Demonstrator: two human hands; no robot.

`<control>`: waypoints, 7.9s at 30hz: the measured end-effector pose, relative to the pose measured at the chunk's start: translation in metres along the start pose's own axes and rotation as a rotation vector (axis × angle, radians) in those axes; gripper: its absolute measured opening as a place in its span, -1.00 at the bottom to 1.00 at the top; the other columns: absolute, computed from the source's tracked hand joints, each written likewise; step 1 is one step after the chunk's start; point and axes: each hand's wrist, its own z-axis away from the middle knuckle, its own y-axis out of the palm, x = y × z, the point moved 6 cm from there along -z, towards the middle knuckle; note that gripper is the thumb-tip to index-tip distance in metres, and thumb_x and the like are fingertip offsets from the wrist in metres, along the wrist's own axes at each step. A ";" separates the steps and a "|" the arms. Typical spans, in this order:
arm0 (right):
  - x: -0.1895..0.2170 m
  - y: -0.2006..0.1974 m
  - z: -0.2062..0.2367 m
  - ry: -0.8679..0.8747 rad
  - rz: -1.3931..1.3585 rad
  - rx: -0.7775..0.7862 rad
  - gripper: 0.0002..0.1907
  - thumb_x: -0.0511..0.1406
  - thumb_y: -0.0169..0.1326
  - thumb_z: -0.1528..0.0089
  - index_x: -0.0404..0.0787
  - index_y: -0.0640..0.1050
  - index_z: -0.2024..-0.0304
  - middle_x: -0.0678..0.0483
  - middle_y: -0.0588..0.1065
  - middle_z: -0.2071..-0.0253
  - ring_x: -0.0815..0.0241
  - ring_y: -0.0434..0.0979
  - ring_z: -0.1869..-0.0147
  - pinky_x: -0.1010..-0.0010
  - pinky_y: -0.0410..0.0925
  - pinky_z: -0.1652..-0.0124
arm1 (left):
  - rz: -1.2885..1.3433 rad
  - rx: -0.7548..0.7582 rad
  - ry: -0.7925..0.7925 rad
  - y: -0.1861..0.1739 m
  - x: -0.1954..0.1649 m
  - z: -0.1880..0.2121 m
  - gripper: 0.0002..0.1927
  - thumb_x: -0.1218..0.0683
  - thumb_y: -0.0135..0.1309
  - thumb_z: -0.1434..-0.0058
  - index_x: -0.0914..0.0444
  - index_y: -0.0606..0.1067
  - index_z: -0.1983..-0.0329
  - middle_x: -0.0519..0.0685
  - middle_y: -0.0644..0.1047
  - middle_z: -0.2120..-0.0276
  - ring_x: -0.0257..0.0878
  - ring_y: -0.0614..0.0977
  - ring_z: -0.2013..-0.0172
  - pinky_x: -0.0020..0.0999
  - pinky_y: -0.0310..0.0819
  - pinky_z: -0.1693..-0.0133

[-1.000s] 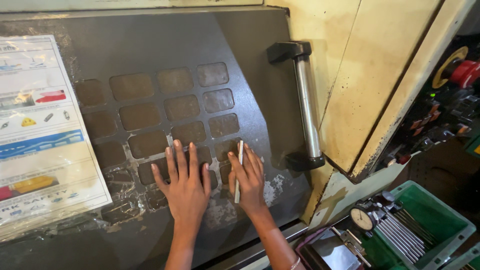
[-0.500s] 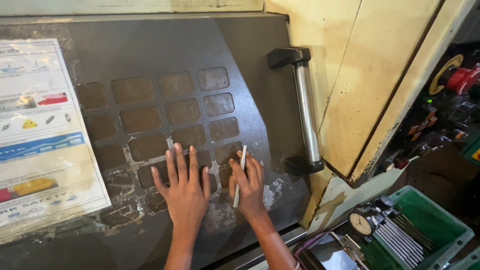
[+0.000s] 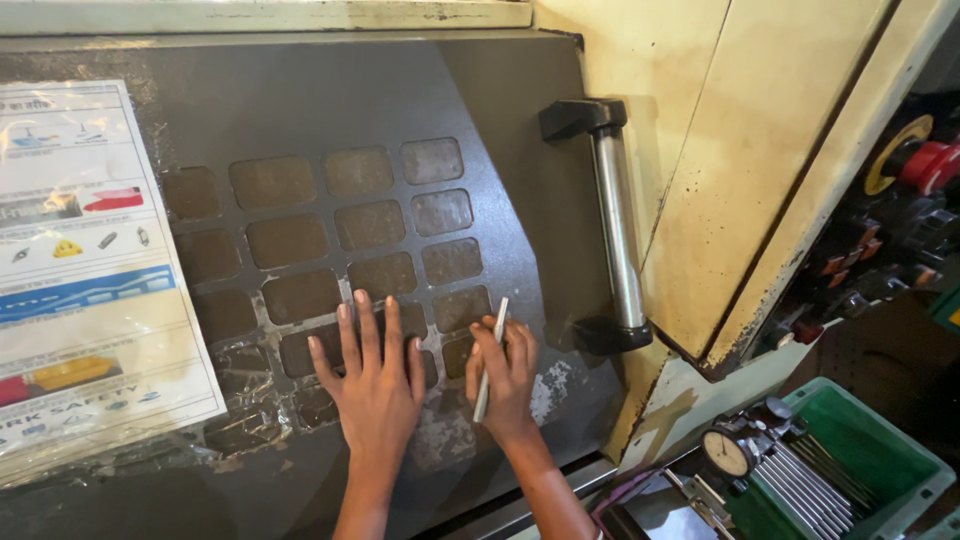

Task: The person opens a machine door, removes a metal rod, measures it with a dial caliper, and places it back. The person repeats this process for several rods, measuring each one and returning it to the machine.

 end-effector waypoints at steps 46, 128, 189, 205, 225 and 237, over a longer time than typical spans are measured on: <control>-0.107 0.030 0.071 0.691 -0.802 -0.277 -0.32 0.22 -0.36 -0.38 -0.22 0.42 0.18 0.15 0.34 0.43 0.35 0.30 0.39 0.50 0.20 0.37 | 0.395 0.220 0.414 0.045 -0.058 0.001 -0.80 0.06 0.17 -0.22 0.19 0.49 0.14 -0.09 0.48 0.32 -0.12 0.52 0.17 0.00 0.29 0.01; -0.104 -0.131 -0.052 0.521 -0.324 -0.160 -0.56 -0.18 -0.12 -0.45 -0.40 0.50 -0.17 -0.01 0.52 0.15 0.30 0.51 0.40 0.46 0.42 0.34 | 0.089 0.032 0.172 0.007 -0.073 -0.008 -0.35 -0.16 -0.04 -0.34 0.13 0.29 -0.47 0.16 0.16 -0.49 0.03 0.16 -0.47 0.30 -0.12 -0.38; -0.059 -0.224 0.127 1.209 -0.658 -0.398 -0.79 -0.21 0.00 -0.32 -0.15 0.42 0.06 0.05 0.44 0.40 0.25 0.43 0.34 0.39 0.36 0.27 | 1.475 0.430 -0.724 0.052 -0.275 -0.059 -0.78 0.15 0.04 -0.16 0.33 0.39 0.16 0.07 0.53 0.60 -0.15 0.61 0.63 -0.21 0.51 0.54; -0.102 -0.228 0.225 1.580 -1.078 -0.469 -0.61 0.01 -0.07 -0.29 -0.15 0.48 0.25 0.11 0.36 0.61 0.27 0.22 0.65 0.42 0.10 0.56 | 1.367 0.390 -0.713 0.053 -0.272 -0.058 -0.77 0.12 0.02 -0.16 0.33 0.37 0.18 0.12 0.56 0.57 -0.09 0.66 0.61 -0.17 0.55 0.50; -0.141 -0.227 0.305 1.766 -0.961 -0.469 -0.70 -0.07 0.00 -0.24 -0.06 0.52 0.11 0.15 0.31 0.55 0.27 0.12 0.63 0.37 0.10 0.55 | 1.402 0.438 -0.734 0.055 -0.275 -0.061 -0.79 0.11 -0.01 -0.17 0.34 0.33 0.22 0.11 0.52 0.61 -0.13 0.61 0.66 -0.20 0.52 0.54; -0.144 -0.233 0.326 1.767 -0.974 -0.543 -0.81 -0.14 0.19 -0.19 -0.01 0.47 0.30 0.20 0.30 0.51 0.27 0.19 0.53 0.36 0.11 0.49 | 1.395 0.434 -0.729 0.052 -0.275 -0.059 -0.79 0.10 0.00 -0.17 0.33 0.33 0.22 0.12 0.53 0.61 -0.13 0.62 0.66 -0.20 0.52 0.53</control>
